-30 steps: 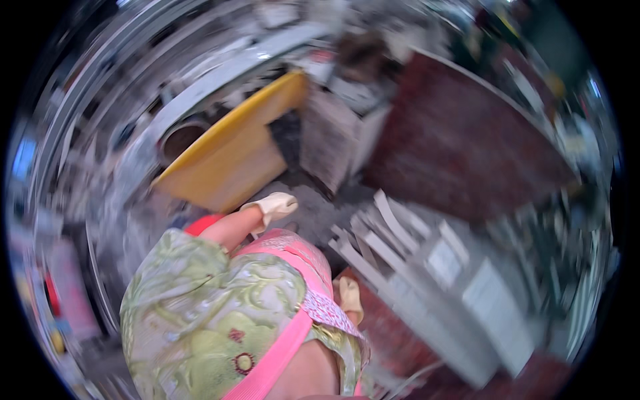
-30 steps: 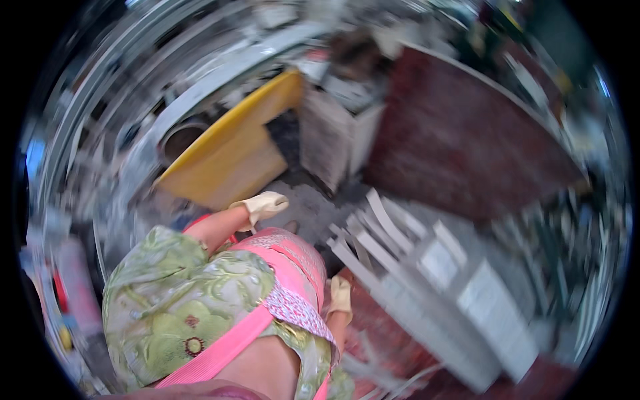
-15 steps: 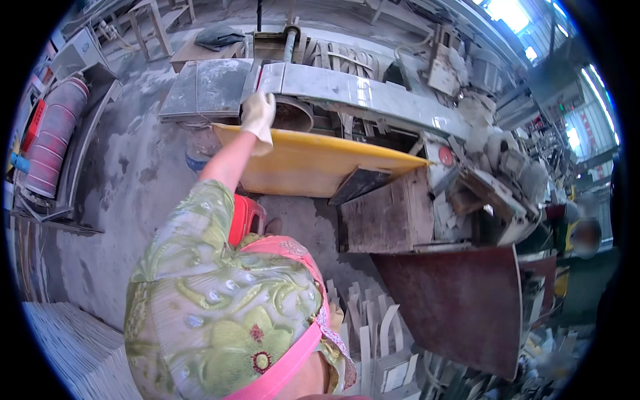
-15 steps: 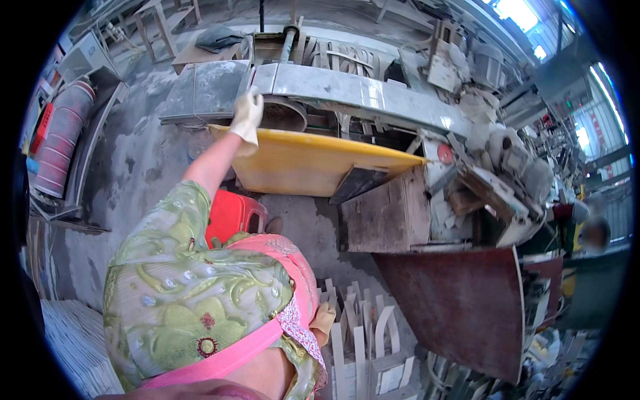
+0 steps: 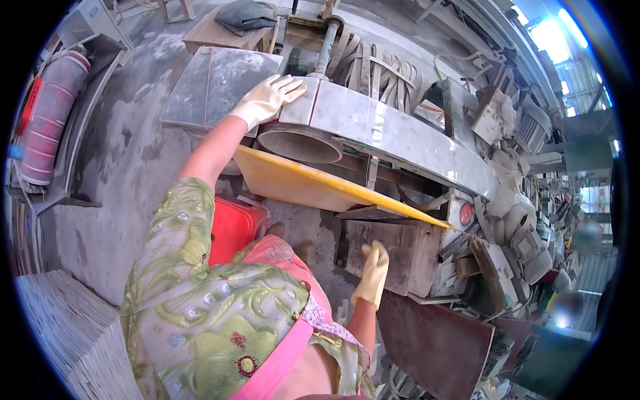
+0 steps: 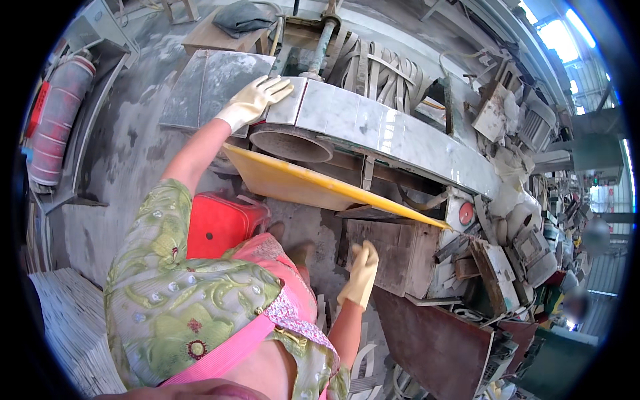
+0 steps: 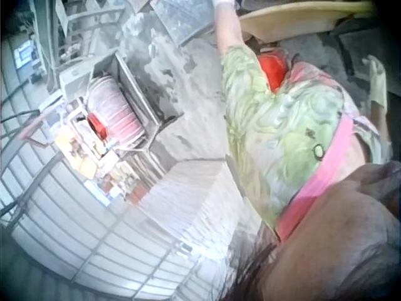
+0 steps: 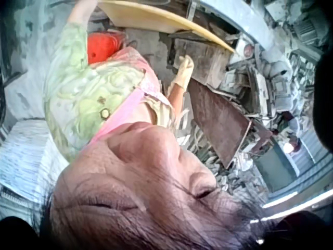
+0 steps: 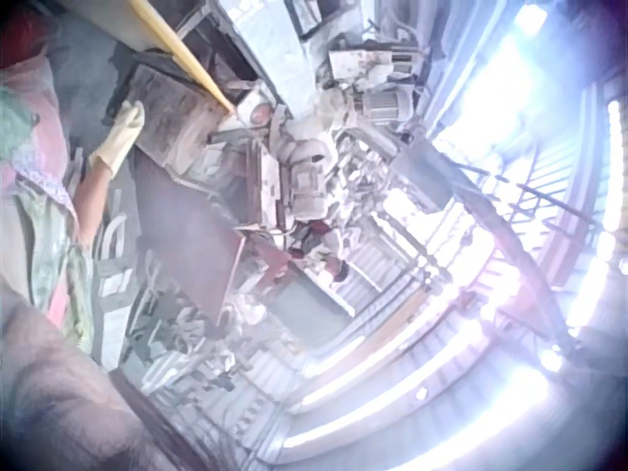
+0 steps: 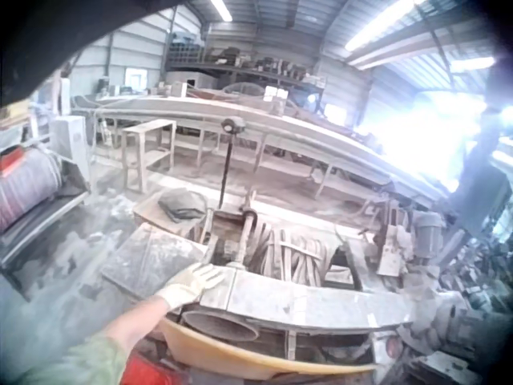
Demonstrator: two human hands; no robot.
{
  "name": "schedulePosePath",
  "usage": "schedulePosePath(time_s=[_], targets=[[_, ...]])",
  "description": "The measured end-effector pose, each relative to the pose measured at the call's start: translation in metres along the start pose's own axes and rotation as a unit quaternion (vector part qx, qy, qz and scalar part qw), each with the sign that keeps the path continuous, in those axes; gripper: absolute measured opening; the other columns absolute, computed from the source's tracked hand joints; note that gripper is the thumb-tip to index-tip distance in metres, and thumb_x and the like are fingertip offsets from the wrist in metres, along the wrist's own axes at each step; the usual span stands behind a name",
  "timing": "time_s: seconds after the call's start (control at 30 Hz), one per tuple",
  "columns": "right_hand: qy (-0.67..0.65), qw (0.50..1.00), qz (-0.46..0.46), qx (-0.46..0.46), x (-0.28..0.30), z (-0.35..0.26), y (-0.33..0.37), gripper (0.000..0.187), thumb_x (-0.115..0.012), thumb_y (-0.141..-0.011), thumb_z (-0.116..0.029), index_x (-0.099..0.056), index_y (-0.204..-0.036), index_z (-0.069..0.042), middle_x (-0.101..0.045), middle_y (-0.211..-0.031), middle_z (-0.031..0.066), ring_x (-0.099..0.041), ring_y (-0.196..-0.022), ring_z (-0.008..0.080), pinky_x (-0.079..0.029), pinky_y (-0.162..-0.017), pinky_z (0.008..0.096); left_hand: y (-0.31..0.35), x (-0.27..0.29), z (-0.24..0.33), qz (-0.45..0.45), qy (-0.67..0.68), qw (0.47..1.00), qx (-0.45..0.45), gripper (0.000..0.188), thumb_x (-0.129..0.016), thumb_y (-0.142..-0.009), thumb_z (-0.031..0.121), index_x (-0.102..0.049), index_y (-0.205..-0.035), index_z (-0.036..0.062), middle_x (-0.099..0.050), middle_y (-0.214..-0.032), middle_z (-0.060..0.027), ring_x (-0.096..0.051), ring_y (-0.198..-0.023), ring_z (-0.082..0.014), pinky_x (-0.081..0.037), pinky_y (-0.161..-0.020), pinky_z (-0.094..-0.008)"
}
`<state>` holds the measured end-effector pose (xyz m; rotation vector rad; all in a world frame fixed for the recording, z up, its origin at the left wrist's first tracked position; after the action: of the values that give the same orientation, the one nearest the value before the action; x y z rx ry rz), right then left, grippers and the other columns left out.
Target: The person picks up white rectangular planks from a stack, places them on a red sanding machine, and rubs them against the surface. After sanding, the person stacks the planks on a nearby table. The process is repeated for multiple planks.
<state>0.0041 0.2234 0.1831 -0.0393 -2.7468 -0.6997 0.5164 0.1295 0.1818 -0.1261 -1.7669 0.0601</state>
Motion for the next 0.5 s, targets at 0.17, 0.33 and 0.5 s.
schedulePosePath(time_s=[0.17, 0.33, 0.5], targets=[[0.138, 0.943, -0.126, 0.274, -0.085, -0.111, -0.074, 0.04, -0.05, -0.107, -0.02, -0.064, -0.132, 0.007, -0.074, -0.116, 0.0146, -0.067, -0.114, 0.0215, -0.047, -0.103, 0.0328, 0.015, -0.021, -0.007, 0.001, -0.061, 0.998, -0.019, 0.06, -0.035, -0.104, 0.013, -0.033, -0.164, 0.0169, -0.03, -0.172, -0.0028, -0.036, -0.154, -0.0178, -0.029, -0.128, -0.0377], [0.176, 0.842, -0.208, 0.466, -0.169, -0.19, -0.095, 0.03, -0.06, -0.101, -0.015, -0.068, -0.122, 0.006, -0.072, -0.097, 0.0279, -0.071, -0.088, 0.0411, -0.055, -0.08, 0.0423, 0.034, -0.011, -0.004, -0.024, -0.065, 0.997, 0.019, 0.059, -0.038, -0.103, 0.012, -0.036, -0.161, 0.0114, -0.034, -0.17, -0.0077, -0.04, -0.152, -0.0212, -0.032, -0.126, -0.0373], [0.166, 0.718, -0.22, 0.639, -0.217, -0.197, -0.121, 0.032, -0.062, -0.092, -0.008, -0.067, -0.122, 0.004, -0.071, -0.107, 0.0272, -0.067, -0.102, 0.0462, -0.054, -0.089, 0.0506, 0.022, 0.01, -0.003, -0.016, -0.054, 0.998, 0.024, 0.057, -0.04, -0.101, 0.013, -0.042, -0.158, 0.0085, -0.043, -0.164, -0.01, -0.047, -0.147, -0.0234, -0.033, -0.126, -0.0384]])
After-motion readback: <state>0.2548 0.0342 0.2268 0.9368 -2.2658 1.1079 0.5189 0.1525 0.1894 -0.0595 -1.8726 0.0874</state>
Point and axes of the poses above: each hand's wrist, its own y-axis away from the middle knuckle, its own x-axis out of the back of the hand, z = x × y, the point moved 2 cm from there along -y, towards the middle knuckle
